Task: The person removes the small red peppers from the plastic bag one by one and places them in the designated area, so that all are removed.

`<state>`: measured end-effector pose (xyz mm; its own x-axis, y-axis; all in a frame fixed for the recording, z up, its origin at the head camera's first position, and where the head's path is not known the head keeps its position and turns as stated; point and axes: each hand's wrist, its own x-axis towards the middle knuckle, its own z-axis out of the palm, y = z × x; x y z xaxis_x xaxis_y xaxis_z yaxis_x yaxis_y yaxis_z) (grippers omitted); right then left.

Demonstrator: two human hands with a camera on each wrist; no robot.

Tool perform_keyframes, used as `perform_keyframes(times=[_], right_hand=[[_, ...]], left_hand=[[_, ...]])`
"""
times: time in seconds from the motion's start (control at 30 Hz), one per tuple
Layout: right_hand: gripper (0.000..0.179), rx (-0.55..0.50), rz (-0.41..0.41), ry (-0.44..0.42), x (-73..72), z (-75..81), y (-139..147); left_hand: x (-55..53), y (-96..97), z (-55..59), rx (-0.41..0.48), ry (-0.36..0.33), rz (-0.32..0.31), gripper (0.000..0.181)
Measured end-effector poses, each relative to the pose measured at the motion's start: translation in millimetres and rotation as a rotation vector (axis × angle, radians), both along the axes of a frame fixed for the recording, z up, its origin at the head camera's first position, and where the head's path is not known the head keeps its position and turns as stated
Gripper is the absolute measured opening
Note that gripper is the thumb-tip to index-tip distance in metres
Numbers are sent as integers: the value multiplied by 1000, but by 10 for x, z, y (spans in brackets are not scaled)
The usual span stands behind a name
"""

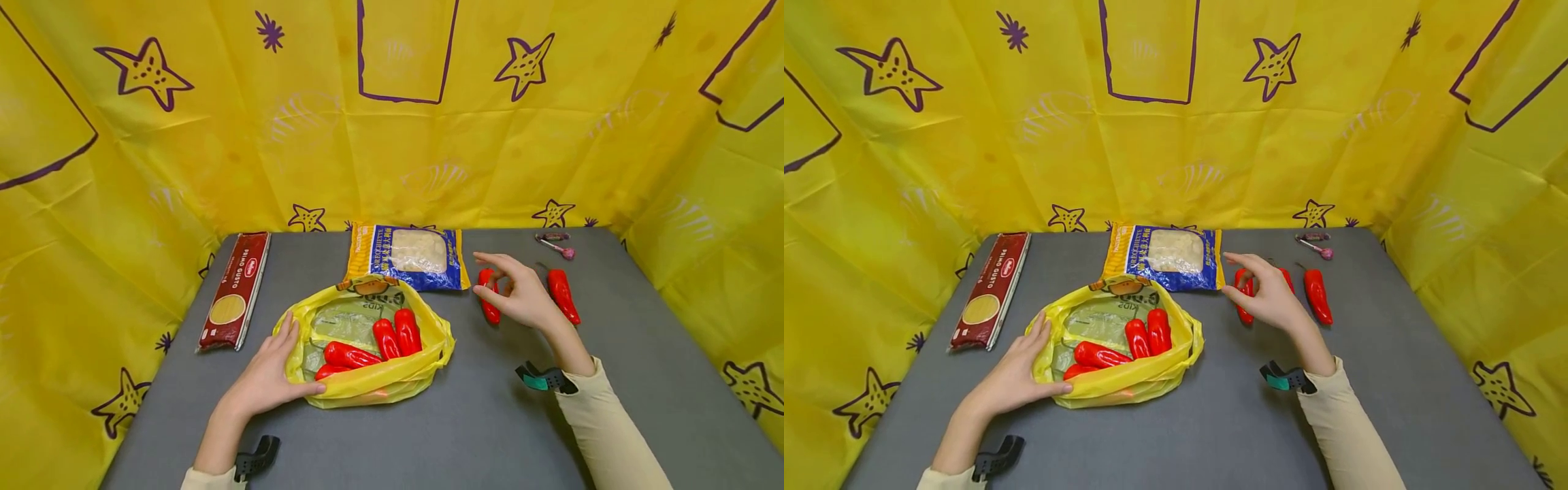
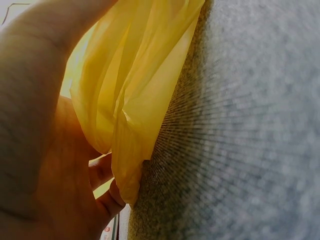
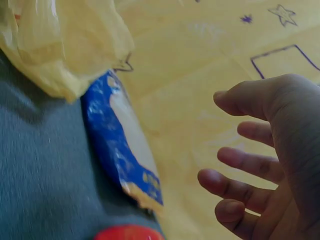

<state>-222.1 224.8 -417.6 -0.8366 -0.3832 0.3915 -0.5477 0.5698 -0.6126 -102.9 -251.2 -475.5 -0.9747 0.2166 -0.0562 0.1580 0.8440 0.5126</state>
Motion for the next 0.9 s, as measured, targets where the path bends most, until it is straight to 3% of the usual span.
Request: perform_keyframes(times=[0.33,0.9], right_hand=[[61,18,160,-13,-171,92,-504],[56,114,381,-20,-272,265,-1272]], left_hand=[[-44,-29,27,3,11,-2,138],[-18,-17,-17,12,1,0,138]])
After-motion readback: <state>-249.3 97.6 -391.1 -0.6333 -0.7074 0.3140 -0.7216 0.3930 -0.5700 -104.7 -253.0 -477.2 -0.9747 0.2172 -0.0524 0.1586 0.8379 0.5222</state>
